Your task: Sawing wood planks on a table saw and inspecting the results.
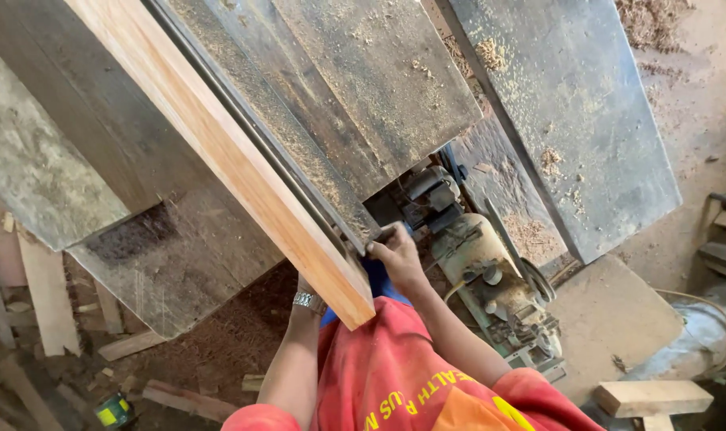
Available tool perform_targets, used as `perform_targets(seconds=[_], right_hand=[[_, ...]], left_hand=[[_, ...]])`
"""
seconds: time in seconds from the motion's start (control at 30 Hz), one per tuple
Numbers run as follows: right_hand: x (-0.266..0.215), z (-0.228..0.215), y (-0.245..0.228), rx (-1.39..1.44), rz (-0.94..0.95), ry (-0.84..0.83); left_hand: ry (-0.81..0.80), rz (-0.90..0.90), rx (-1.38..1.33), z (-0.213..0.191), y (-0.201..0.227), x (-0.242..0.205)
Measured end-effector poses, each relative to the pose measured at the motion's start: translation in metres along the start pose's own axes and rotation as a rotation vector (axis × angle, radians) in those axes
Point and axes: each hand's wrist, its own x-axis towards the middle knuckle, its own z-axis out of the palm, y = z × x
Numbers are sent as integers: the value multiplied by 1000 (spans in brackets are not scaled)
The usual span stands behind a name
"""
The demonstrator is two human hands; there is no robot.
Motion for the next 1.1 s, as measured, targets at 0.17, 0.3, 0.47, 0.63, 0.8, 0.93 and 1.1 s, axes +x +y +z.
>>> perform_targets(seconds=[0.17,0.3,0.47,0.63,0.8,0.93,1.1], right_hand=[[0,-16,2,-234,-104,115],[-5,-28,15,178,64,57],[10,-41,-12,554,392,-171],[14,-53,10,537,621,-222],[24,-40,33,623,404,-203],[-5,-2,-6,111,-157,34],[-53,-2,2,-636,-729,74]], left_hand=[[-160,-42,36,71,12,-21],[166,-41,73,-5,4,-2],[242,16,152,-11,11,-1],[255,-32,424,102,62,-77],[537,661,2097,234,146,-180],[-112,1036,2248,410,132,-167],[-766,463,3066,451,93,-58]])
